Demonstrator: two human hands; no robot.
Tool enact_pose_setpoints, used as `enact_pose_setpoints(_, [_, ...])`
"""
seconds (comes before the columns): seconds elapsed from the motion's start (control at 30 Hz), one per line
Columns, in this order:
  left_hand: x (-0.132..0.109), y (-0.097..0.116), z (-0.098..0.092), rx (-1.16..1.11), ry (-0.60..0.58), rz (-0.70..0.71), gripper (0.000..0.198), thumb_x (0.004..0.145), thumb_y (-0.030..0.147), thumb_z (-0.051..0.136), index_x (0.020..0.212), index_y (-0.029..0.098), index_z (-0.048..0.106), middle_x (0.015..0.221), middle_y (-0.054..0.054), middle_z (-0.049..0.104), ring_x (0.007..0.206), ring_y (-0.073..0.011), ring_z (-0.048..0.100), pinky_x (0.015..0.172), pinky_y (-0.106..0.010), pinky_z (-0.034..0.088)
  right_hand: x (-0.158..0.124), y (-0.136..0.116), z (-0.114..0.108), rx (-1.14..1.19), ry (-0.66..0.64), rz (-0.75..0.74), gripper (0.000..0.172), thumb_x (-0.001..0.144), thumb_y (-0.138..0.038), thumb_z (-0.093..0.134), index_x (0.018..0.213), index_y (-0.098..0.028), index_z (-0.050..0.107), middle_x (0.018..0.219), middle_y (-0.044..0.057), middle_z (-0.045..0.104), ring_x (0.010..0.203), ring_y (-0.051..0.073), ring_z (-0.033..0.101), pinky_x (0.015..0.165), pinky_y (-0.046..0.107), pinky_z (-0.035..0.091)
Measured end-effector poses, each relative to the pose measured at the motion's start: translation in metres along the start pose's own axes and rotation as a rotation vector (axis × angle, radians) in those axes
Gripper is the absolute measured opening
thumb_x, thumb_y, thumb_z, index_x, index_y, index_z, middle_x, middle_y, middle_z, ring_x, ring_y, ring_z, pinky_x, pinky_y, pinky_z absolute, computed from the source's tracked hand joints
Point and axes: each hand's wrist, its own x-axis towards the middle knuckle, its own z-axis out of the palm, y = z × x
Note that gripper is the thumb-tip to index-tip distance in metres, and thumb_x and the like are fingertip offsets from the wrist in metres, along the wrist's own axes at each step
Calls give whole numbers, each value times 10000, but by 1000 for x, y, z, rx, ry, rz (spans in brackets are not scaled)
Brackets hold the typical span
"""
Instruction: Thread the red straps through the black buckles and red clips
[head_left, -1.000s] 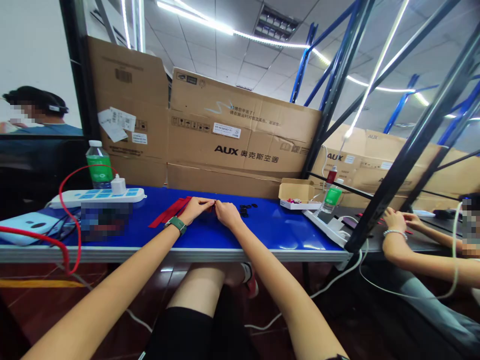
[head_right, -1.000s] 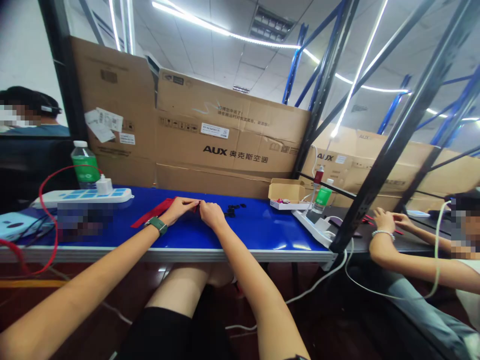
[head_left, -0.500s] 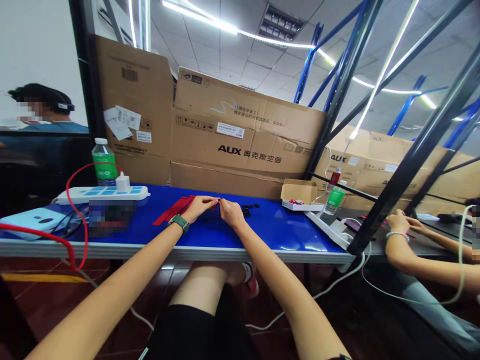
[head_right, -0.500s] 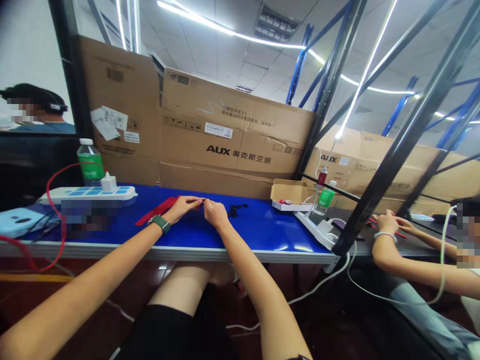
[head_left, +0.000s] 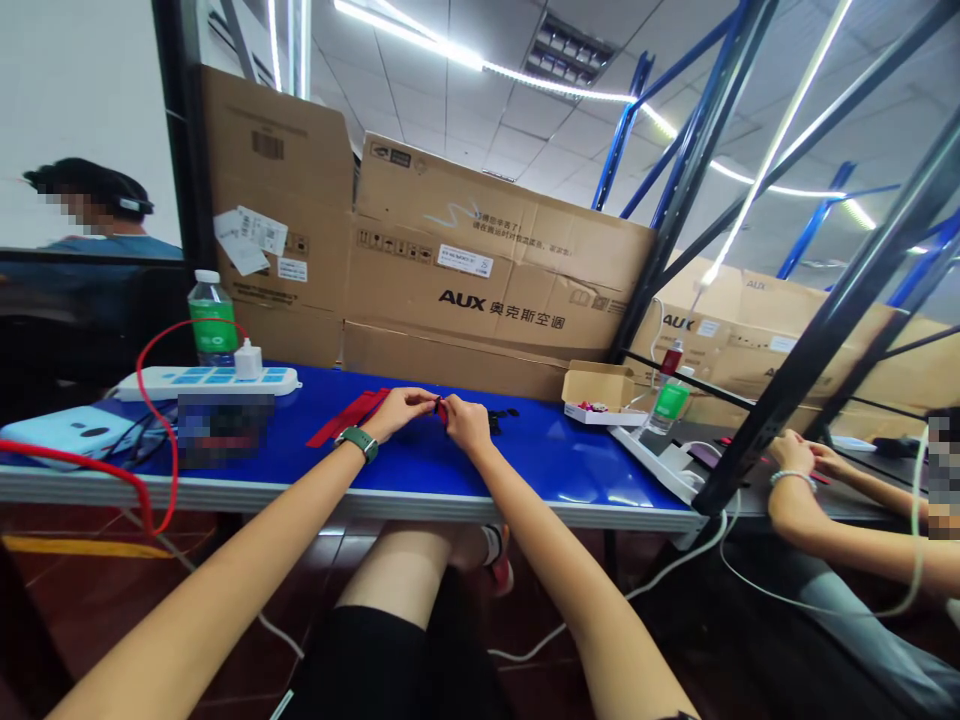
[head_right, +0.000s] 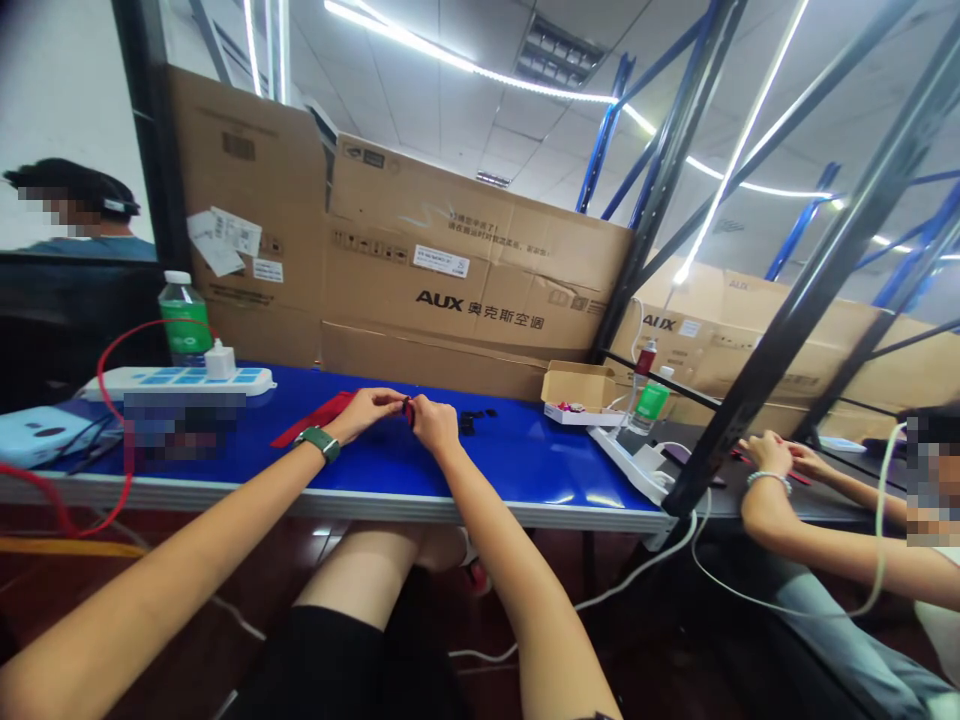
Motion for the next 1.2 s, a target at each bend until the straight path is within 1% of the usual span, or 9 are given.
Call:
enact_pose_setpoints(0.1, [3, -1, -1, 93, 44, 47, 397, 620, 501, 837, 781, 149, 749, 822, -93, 761, 778, -233, 682, 804, -372, 540, 0, 1, 0, 63, -60, -39, 345, 1062, -348, 359, 1048, -206, 673, 917, 79, 753, 827, 183, 683, 705, 231, 349])
enact_pose_setpoints(0.2, [3, 2, 0, 170, 72, 86, 277, 677, 429, 766, 742, 163, 721, 780, -78, 744, 758, -232, 675, 792, -362, 535, 1, 4, 5, 221, -85, -64, 339, 1060, -333, 362, 1019, -207, 674, 884, 56, 740, 808, 170, 665, 732, 225, 366])
enact_pose_setpoints(0.37, [-2, 10, 5, 403, 105, 197, 121, 796, 295, 610, 782, 187, 663, 757, -41, 702, 721, -204, 639, 739, -318, 496, 10, 11, 20, 736, -63, 27, 482, 1034, -499, 353, 860, -182, 672, 750, 13, 683, 693, 142, 590, 681, 218, 407])
enact_pose_setpoints(0.47, [-3, 11, 6, 486, 79, 242, 98, 831, 238, 549, 820, 200, 638, 784, -34, 693, 744, -202, 632, 747, -309, 479, 13, 14, 26, 1050, -104, 119, 489, 888, -633, 551, 801, -165, 664, 692, -1, 652, 635, 130, 553, 628, 222, 420])
enact_pose_setpoints(0.63, [-1, 7, 5, 459, 85, 234, 93, 877, 244, 505, 878, 218, 594, 832, -37, 681, 811, -208, 645, 764, -301, 472, 11, 13, 24, 1416, -203, 263, 463, 670, -573, 790, 814, -151, 666, 686, 2, 663, 598, 123, 578, 626, 244, 480])
enact_pose_setpoints(0.83, [-1, 10, 3, 427, 96, 275, 117, 885, 293, 551, 919, 207, 623, 937, -55, 679, 864, -214, 643, 831, -333, 493, 8, 16, 20, 1507, -235, 326, 526, 644, -475, 836, 1056, -182, 690, 914, 40, 738, 746, 148, 673, 690, 260, 525])
enact_pose_setpoints(0.97, [1, 5, 3, 401, 125, 248, 209, 880, 372, 588, 961, 189, 650, 1007, -76, 680, 909, -217, 640, 868, -357, 512, 8, 16, 19, 1509, -272, 297, 514, 631, -437, 840, 1053, -187, 685, 937, 31, 728, 767, 150, 679, 693, 262, 531])
enact_pose_setpoints(1.1, [4, -8, 7, 214, 34, 79, 418, 795, 493, 704, 1059, 173, 652, 1034, -98, 720, 969, -242, 678, 856, -368, 545, 8, 15, 17, 1504, -210, 322, 495, 608, -445, 841, 991, -190, 661, 913, 15, 688, 788, 151, 646, 685, 261, 541])
enact_pose_setpoints(1.2, [4, -12, 7, 125, -72, 7, 511, 666, 529, 813, 998, 157, 700, 1008, -114, 756, 941, -264, 706, 889, -403, 554, 9, 16, 18, 1452, -172, 353, 482, 635, -503, 809, 963, -188, 648, 885, 11, 664, 789, 151, 621, 677, 254, 537])
